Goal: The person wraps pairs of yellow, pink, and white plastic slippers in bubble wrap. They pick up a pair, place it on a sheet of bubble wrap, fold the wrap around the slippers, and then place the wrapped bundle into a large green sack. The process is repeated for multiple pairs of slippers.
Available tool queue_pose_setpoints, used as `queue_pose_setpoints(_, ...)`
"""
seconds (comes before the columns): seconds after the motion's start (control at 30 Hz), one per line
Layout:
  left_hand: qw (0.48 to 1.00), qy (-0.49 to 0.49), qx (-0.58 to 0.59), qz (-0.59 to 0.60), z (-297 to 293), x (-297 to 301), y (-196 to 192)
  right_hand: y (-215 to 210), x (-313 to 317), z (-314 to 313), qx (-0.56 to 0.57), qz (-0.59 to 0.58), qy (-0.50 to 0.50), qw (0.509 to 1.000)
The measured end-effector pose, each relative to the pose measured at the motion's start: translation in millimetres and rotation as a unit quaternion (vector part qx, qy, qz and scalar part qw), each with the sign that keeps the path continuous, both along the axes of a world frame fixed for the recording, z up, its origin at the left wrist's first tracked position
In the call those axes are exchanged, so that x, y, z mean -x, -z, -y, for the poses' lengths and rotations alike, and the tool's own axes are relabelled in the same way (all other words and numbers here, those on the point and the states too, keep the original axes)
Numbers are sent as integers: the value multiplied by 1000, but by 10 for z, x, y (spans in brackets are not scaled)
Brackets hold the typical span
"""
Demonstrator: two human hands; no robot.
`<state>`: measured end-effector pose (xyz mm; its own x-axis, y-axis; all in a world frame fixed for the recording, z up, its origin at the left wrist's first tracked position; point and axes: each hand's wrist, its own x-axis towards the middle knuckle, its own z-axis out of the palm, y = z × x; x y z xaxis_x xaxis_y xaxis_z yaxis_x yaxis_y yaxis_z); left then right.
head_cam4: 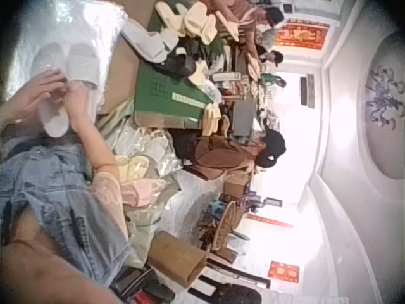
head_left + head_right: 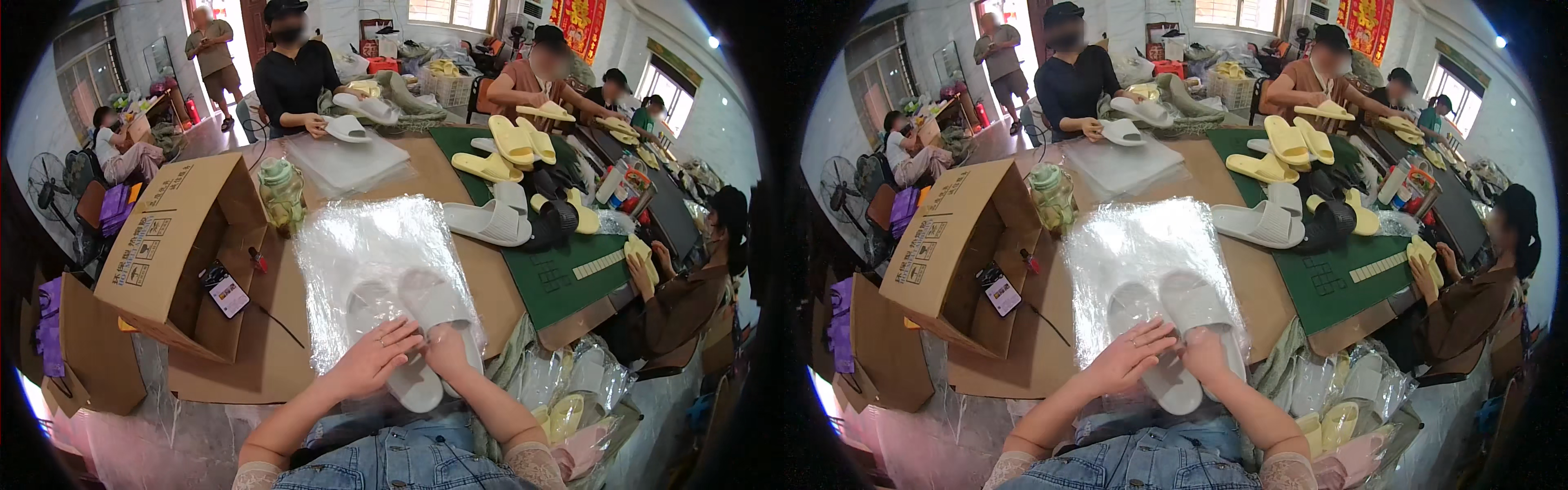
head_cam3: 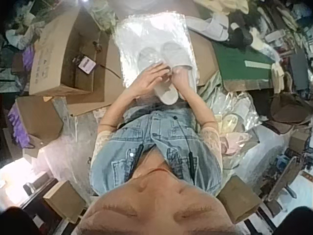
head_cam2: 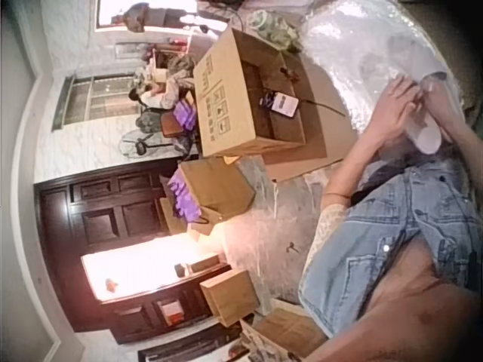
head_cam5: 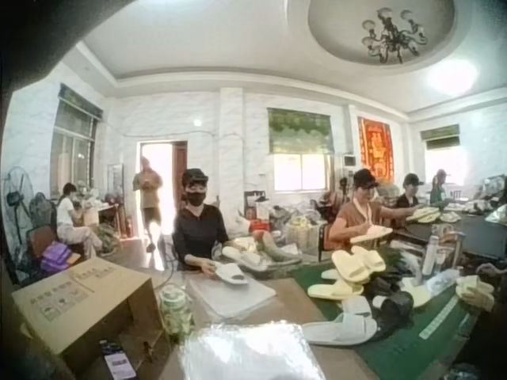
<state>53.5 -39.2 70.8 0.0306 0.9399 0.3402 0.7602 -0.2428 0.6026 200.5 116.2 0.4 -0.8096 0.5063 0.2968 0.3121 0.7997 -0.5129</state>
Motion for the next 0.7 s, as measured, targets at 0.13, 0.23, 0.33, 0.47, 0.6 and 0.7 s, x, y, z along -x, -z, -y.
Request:
queue_pose_setpoints(0.13, 999, 28, -8, 13, -8, -80, -73, 8, -35, 18, 62, -18, -59, 996)
queue_pose_setpoints(0.23, 997, 62, -15, 47, 38, -146, -93, 59, -48, -65, 47, 24, -23, 998)
queue_pose_setpoints(0.33, 996, 81, 2, 26, 35, -144, -27, 73, -38, -86, -38, 58, 18, 997)
queue_pose_setpoints(0.47, 995, 21, 64, 70, 61, 102, -168, 24, -12, 67, 10, 98, 47, 994)
queue_pose_setpoints(0.6, 985, -124, -2, -117, -378, 676, 137, 122, -22, 113, 1, 118, 57, 991)
queue_pose_setpoints(0.7, 965, -193, -16, -175, -782, 956, 187, 138, -51, 160, -9, 77, 37, 996)
